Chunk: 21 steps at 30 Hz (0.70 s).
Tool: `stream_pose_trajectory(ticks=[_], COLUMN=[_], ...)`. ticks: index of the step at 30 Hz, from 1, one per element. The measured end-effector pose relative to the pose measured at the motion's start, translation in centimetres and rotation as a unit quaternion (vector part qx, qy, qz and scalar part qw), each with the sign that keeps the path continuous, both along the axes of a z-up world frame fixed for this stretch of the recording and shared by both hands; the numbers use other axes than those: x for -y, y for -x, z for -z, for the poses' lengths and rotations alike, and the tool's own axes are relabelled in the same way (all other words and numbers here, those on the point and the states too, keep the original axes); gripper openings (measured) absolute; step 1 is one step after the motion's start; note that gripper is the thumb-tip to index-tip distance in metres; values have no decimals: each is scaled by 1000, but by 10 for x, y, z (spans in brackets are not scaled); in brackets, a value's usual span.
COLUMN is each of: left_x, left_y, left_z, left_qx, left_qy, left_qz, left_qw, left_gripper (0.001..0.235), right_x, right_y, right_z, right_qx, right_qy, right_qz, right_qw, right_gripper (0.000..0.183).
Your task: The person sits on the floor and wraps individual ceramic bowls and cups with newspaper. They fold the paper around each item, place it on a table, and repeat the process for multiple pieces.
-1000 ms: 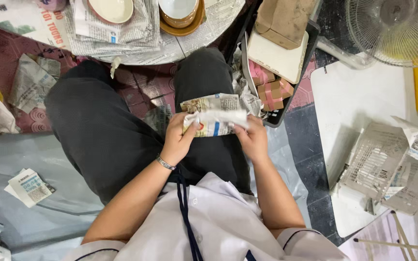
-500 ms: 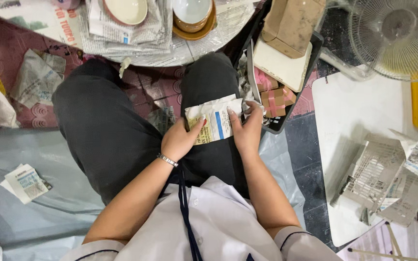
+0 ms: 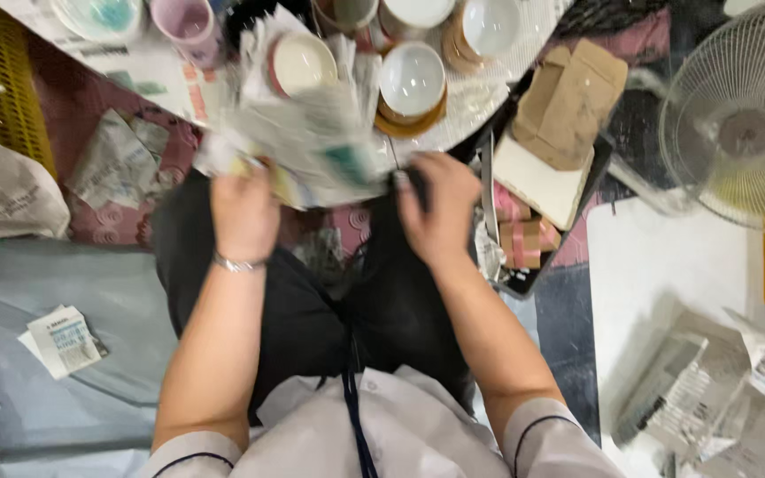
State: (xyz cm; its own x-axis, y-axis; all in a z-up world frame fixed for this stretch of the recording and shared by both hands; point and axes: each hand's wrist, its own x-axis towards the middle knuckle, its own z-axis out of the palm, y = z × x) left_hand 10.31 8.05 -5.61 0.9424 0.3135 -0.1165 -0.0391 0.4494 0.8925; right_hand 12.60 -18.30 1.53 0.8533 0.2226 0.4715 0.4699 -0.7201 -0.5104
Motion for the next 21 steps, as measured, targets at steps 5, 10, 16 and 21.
stream_pose_trajectory(ticks=[5,10,16,21], left_x=[-54,-62,-61,-50], left_y=[-67,-77,-85,-83], left_z=[23,22,15,-7], left_qx=[-24,-35,-58,-48], left_qy=[3,-284,-504,-632], left_qz=[-16,14,-4,-31], left_qw=[1000,958,862,773], left_gripper=[21,33,27,19], right_x=[-90,-113,-96,-85], right_y=[-69,-99,-90,-80], right_z=[18,57,62,46], right_qx=[-7,-5,-38,62], right_qy=[68,108,-32,-168], right_qz=[-107,-68,-73,-55], right_qw=[992,992,996,982], right_gripper=[54,46,26,23])
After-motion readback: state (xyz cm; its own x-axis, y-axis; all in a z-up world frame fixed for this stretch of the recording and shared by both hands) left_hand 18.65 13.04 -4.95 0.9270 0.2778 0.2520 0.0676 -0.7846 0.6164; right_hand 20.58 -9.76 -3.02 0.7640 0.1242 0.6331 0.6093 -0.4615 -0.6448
